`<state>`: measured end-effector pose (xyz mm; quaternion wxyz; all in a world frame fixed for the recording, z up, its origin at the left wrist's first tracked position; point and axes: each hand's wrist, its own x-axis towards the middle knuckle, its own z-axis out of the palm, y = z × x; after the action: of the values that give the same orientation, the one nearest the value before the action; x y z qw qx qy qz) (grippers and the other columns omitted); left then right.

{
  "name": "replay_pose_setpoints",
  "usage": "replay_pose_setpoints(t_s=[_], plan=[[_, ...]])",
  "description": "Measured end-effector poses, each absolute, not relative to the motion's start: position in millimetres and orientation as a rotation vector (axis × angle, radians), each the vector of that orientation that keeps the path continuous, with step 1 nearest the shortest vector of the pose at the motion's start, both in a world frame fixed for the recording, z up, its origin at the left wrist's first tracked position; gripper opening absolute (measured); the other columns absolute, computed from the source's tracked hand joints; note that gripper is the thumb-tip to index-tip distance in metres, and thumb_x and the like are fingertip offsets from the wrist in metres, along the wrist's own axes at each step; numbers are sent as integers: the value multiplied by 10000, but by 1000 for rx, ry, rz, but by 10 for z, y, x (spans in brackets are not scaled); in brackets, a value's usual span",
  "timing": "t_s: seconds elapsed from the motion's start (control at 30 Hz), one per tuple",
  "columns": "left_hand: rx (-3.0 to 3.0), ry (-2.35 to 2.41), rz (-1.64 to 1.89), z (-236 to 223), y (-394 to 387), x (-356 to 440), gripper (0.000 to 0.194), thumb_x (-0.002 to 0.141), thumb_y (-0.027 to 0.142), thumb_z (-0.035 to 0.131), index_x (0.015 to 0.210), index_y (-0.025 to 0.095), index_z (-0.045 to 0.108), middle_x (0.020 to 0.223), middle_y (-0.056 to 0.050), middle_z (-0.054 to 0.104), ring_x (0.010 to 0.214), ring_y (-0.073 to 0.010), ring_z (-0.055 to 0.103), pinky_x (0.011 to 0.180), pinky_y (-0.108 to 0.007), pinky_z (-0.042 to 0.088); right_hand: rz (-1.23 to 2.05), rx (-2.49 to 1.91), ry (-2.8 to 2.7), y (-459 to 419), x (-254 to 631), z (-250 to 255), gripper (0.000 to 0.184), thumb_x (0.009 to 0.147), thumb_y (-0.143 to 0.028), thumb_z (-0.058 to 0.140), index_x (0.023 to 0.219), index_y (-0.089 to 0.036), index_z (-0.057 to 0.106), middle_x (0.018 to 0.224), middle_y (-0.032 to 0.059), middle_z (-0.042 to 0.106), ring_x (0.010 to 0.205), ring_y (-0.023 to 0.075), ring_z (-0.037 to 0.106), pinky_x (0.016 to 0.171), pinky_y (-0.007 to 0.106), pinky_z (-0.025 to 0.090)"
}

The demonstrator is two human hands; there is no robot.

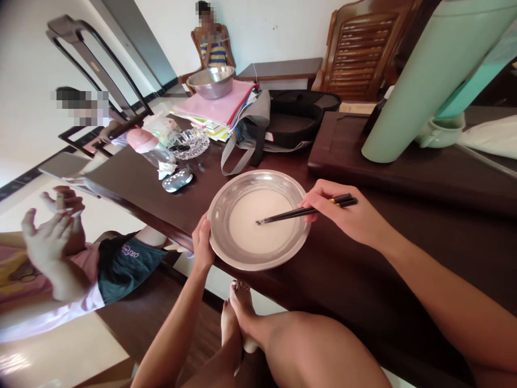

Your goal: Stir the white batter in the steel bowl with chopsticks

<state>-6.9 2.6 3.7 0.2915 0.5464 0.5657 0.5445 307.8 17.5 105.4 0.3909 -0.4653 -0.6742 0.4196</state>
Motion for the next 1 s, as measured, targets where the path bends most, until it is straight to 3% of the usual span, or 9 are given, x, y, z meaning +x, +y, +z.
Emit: replay_pose_setpoints(t_s=[0.1, 0.3, 0.47, 0.63, 0.77, 1.0], plan=[[1464, 1501, 1450, 37, 26, -68, 477, 923, 492, 412, 1198, 177, 642, 1171, -76, 668, 1105, -237, 580, 993, -339, 414, 985, -1220, -1690, 173, 3070, 1058, 238, 856, -414, 590, 762, -210, 667, 791, 5, 679, 686, 104, 663, 666, 231, 536], [1462, 1494, 1445, 27, 26, -70, 467, 927, 478, 411, 1205, 177, 636, 1192, -75, 660, 1119, -235, 575, 1003, -342, 406, 965, -1199, -1710, 162, 3083, 1075, 266, 876, -401, 563, 717, -207, 650, 681, -4, 661, 641, 102, 648, 635, 232, 533], [1460, 1496, 1456, 30, 25, -67, 470, 922, 484, 415, 1183, 166, 643, 1198, -82, 661, 1131, -240, 574, 1009, -345, 406, 940, -1227, -1704, 160, 3070, 1075, 247, 864, -413, 579, 751, -208, 661, 791, 6, 678, 701, 101, 662, 668, 226, 538], [1463, 1491, 1456, 45, 23, -60, 470, 922, 485, 415, 1190, 174, 644, 1200, -79, 660, 1133, -239, 575, 1010, -346, 408, 960, -1203, -1697, 159, 3079, 1077, 274, 881, -397, 559, 700, -205, 634, 684, -7, 659, 637, 98, 649, 647, 232, 531], [1455, 1500, 1455, 47, 21, -62, 470, 921, 485, 420, 1202, 179, 639, 1208, -78, 656, 1134, -240, 574, 1007, -344, 408, 983, -1221, -1713, 156, 3058, 1073, 224, 861, -400, 588, 774, -211, 669, 780, 1, 680, 697, 99, 667, 677, 221, 533], [1460, 1501, 1448, 35, 25, -64, 485, 920, 499, 414, 1198, 173, 640, 1211, -81, 653, 1136, -240, 571, 1006, -339, 405, 975, -1213, -1729, 146, 3080, 1082, 262, 881, -394, 560, 719, -208, 649, 676, -6, 670, 648, 101, 649, 642, 228, 527]])
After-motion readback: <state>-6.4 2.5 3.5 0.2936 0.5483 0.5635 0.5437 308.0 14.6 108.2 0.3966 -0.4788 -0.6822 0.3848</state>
